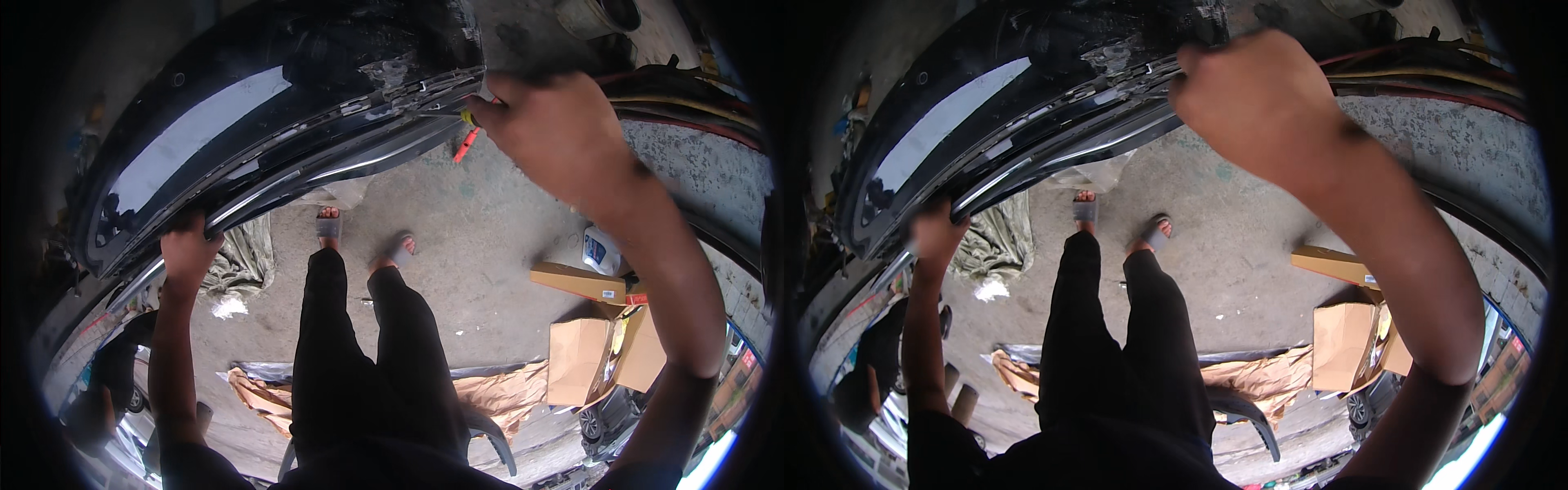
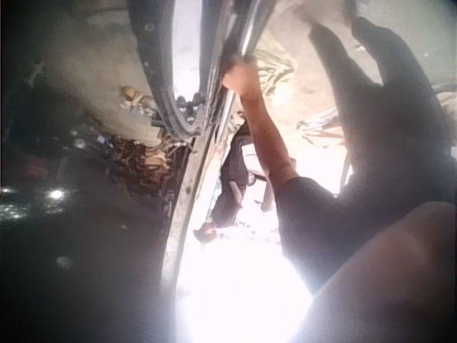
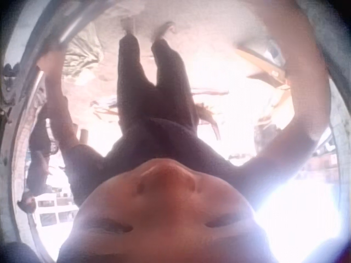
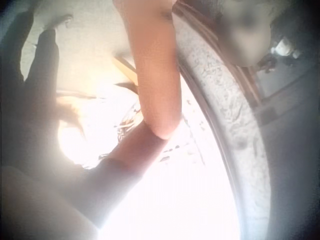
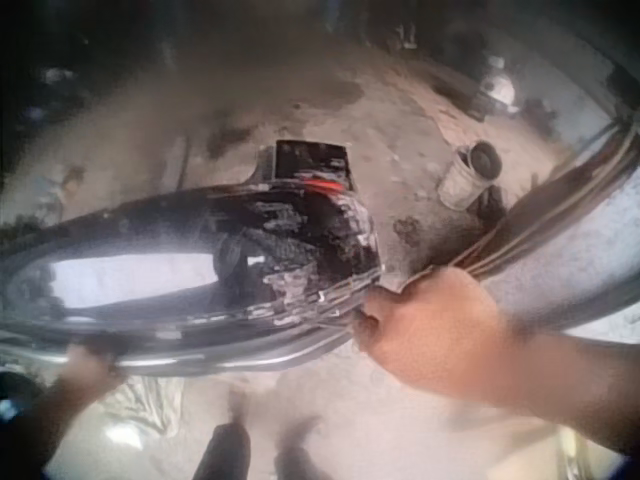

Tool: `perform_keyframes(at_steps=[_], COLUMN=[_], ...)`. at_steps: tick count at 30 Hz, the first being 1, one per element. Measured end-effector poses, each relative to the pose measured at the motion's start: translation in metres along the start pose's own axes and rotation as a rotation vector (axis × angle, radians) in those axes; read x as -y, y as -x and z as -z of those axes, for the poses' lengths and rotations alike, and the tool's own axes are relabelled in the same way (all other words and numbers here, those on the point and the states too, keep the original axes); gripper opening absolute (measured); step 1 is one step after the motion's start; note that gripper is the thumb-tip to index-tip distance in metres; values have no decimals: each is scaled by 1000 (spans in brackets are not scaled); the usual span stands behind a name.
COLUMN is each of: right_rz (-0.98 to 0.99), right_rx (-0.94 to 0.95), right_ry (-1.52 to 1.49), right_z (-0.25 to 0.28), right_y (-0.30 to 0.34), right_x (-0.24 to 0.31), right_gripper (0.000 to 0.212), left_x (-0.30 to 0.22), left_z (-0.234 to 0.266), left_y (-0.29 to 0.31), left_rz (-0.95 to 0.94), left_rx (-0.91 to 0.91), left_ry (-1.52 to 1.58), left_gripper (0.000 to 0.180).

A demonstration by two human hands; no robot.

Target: The person uses a screwdriver to pry and detach a long chrome trim strip from a black car bumper. They work along the length of the bumper, then remove the trim and set it aside on a tarp on the floor.

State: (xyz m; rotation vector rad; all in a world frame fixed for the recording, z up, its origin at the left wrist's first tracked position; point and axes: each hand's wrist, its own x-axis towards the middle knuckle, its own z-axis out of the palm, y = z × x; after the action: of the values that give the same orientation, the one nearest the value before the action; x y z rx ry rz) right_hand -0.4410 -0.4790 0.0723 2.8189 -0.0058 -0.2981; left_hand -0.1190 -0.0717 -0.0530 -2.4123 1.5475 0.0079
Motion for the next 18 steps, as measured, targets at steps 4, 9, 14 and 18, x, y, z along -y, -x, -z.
perform_keyframes(at_steps=[4, 9, 14, 18], right_rz=[-104, -95, 3, 89], right_rx=[-198, -161, -168, -111], right_ry=[-110, -65, -67, -196], right_z=[-7, 3, 12, 12], right_y=[32, 28, 16, -13], right_x=[40, 54, 14, -46], right_gripper=[20, 22, 23, 34], left_x=[1, 2, 8, 10], left_z=[1, 4, 4, 8], left_y=[3, 6, 2, 2], left_rz=[-54, -57, 14, -13], left_rx=[-7, -20, 38, -5], left_ry=[-8, -13, 109, 139], left_gripper=[41, 39, 40, 44])
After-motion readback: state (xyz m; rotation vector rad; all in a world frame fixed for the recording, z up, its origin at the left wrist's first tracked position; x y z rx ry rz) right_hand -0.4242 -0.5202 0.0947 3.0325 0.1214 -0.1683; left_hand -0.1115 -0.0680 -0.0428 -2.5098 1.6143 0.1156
